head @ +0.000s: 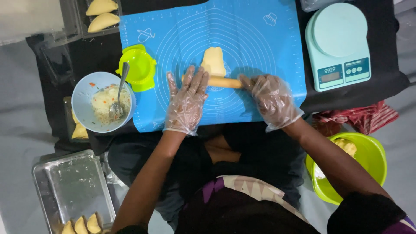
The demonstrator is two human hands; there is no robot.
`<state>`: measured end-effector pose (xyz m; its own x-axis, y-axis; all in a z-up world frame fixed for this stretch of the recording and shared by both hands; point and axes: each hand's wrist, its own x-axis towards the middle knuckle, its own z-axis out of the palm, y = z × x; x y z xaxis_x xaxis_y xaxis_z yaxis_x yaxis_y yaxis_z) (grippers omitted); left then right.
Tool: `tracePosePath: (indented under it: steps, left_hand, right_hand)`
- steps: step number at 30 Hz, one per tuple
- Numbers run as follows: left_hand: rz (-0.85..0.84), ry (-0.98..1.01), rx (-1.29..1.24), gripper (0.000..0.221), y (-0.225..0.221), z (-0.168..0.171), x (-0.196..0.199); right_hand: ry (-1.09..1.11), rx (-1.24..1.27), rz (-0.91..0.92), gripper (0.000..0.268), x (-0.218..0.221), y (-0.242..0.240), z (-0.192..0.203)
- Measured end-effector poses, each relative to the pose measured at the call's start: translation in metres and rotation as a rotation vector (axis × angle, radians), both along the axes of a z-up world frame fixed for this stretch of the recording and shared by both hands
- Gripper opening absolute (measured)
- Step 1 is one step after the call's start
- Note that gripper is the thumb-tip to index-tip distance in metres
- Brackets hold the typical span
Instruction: Flattening small dough balls into circles using a rolling pin on a silicone mat for food preparation.
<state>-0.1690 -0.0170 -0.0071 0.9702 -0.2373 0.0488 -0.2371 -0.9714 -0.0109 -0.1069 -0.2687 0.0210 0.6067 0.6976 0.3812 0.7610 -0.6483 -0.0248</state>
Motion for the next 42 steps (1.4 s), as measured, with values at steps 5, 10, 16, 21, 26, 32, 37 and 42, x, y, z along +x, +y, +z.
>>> tracePosePath:
  steps: [5, 10, 16, 21, 26, 32, 37, 42]
  left_hand:
    - [0.076, -0.089, -0.058, 0.064, 0.001, 0.016, 0.017]
    - [0.175, -0.084, -0.291, 0.066, -0.001, 0.02, 0.074]
    - [-0.019, 0.048, -0.085, 0.059, -0.015, 0.008, 0.122]
    - [0.001, 0.11, -0.05, 0.063, -0.025, -0.012, 0.143]
    - [-0.036, -0.04, 0.018, 0.064, -0.037, -0.006, 0.142]
    - [-0.013, -0.033, 0.051, 0.065, -0.051, -0.007, 0.146]
    - [-0.019, 0.005, 0.045, 0.07, -0.075, 0.007, 0.15]
    - [-0.053, 0.073, 0.073, 0.08, -0.111, 0.006, 0.156]
  right_hand:
    - [0.201, 0.038, -0.173, 0.027, -0.032, 0.007, 0.006]
    - [0.708, 0.666, -0.195, 0.03, -0.088, 0.039, 0.002]
    - [1.438, 1.028, -0.529, 0.039, -0.109, 0.069, -0.024]
    - [1.496, 1.245, -0.578, 0.038, -0.117, 0.078, -0.038]
    - [1.583, 1.201, -0.599, 0.041, -0.113, 0.082, -0.032]
    - [1.707, 1.294, -0.585, 0.037, -0.114, 0.077, -0.03]
    - [1.724, 1.278, -0.641, 0.037, -0.113, 0.07, -0.014]
    - [1.704, 1.364, -0.621, 0.033, -0.119, 0.059, -0.01]
